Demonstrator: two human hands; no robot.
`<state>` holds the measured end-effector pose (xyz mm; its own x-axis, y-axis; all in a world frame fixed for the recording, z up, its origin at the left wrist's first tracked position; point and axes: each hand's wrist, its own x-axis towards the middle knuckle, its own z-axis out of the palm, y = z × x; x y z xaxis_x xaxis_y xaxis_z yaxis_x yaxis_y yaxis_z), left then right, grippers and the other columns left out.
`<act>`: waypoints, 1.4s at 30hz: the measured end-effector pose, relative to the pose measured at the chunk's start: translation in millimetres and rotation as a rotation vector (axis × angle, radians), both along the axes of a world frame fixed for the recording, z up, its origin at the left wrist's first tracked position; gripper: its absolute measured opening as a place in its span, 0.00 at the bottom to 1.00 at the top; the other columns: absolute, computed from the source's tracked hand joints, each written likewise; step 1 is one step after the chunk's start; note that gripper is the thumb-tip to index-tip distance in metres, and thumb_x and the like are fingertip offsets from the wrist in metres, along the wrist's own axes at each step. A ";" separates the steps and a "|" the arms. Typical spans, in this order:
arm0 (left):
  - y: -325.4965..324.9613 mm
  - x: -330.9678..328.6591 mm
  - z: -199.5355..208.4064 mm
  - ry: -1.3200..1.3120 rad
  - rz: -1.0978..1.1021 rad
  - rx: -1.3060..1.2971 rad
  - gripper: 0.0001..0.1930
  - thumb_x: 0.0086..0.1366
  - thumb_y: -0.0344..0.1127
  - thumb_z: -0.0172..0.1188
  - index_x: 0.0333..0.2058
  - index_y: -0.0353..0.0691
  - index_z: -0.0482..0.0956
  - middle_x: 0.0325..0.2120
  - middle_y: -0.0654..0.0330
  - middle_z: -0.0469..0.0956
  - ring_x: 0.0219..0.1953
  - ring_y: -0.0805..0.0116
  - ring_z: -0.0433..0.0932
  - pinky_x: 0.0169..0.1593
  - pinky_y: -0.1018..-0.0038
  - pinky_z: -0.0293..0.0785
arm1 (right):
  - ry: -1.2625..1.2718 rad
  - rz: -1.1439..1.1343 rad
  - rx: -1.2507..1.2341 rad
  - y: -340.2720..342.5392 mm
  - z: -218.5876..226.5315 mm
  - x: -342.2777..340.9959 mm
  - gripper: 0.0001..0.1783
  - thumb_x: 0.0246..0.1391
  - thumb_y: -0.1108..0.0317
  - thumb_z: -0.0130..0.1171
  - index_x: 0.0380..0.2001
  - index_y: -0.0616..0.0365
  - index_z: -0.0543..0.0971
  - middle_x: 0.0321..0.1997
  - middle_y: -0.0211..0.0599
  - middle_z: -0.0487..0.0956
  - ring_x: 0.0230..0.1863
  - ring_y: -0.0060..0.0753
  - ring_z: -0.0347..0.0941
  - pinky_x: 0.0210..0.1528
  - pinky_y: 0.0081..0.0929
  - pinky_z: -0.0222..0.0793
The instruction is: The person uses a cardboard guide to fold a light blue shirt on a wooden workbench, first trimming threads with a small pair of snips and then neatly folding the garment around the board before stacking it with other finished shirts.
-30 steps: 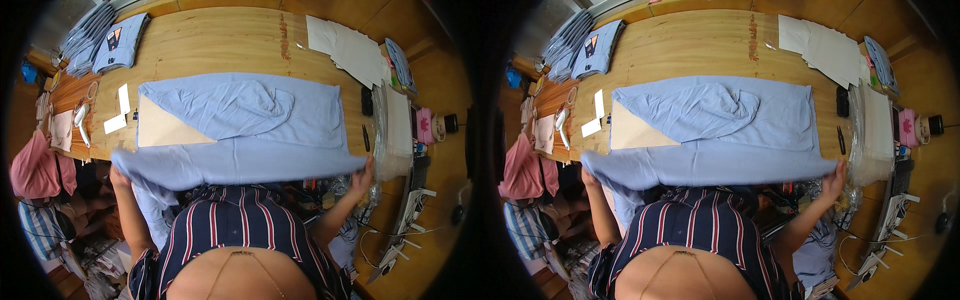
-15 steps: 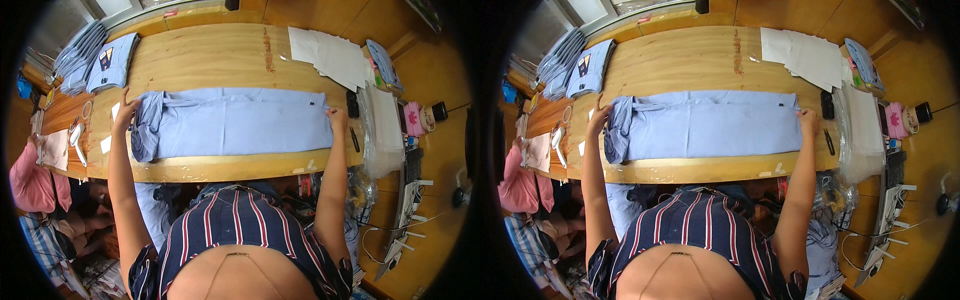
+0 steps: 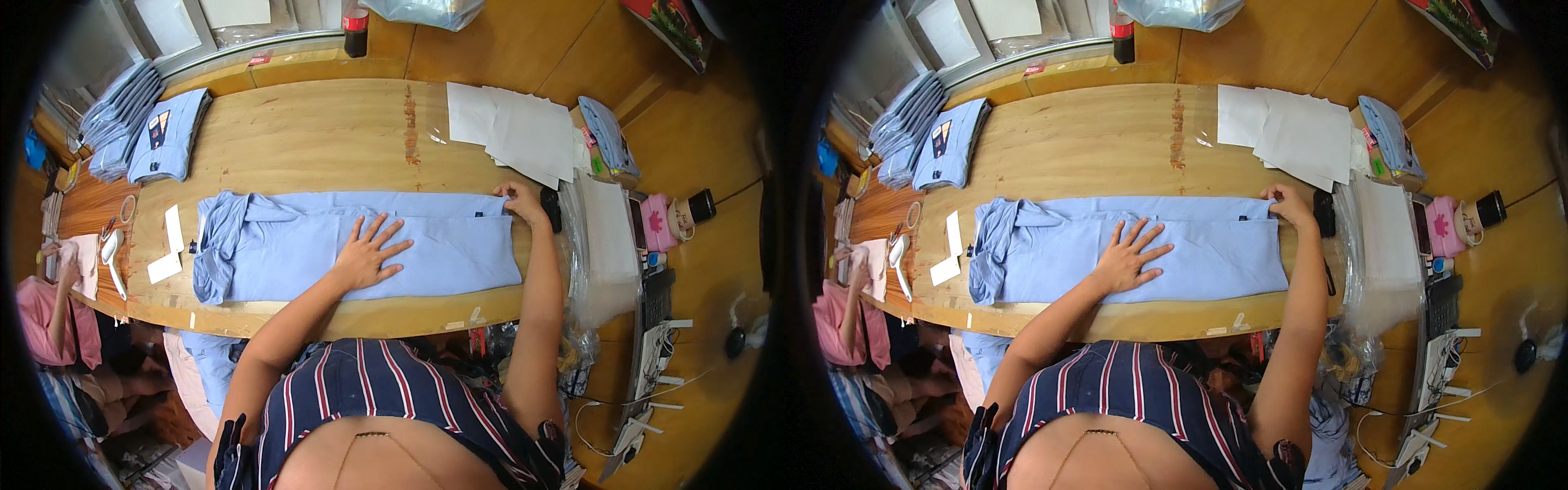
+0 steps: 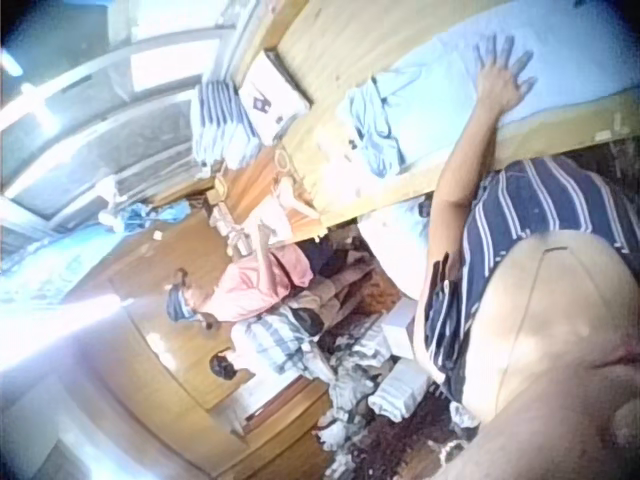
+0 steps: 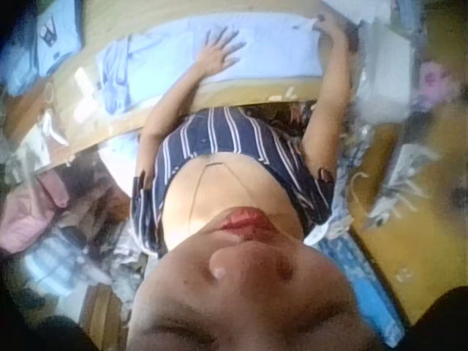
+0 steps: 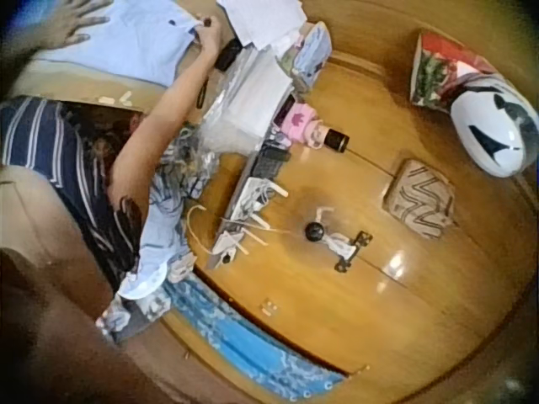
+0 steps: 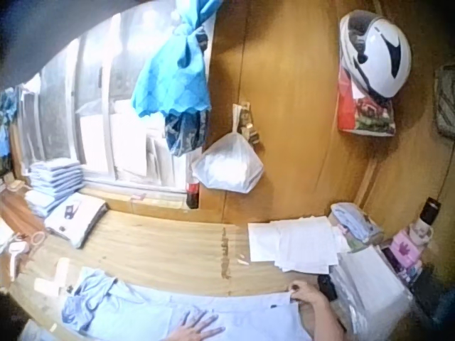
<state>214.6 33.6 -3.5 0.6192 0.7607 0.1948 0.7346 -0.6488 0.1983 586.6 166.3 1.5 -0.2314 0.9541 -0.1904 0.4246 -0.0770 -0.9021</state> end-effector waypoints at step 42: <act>-89.9 -96.8 65.8 -0.433 0.431 0.119 0.22 0.53 0.37 0.53 0.49 0.49 0.66 0.49 0.59 0.63 0.54 0.59 0.58 0.52 0.52 0.51 | -0.261 0.049 0.613 -95.8 66.9 -239.4 0.09 0.40 0.80 0.49 0.28 0.60 0.74 0.30 0.39 0.73 0.36 0.39 0.69 0.41 0.31 0.63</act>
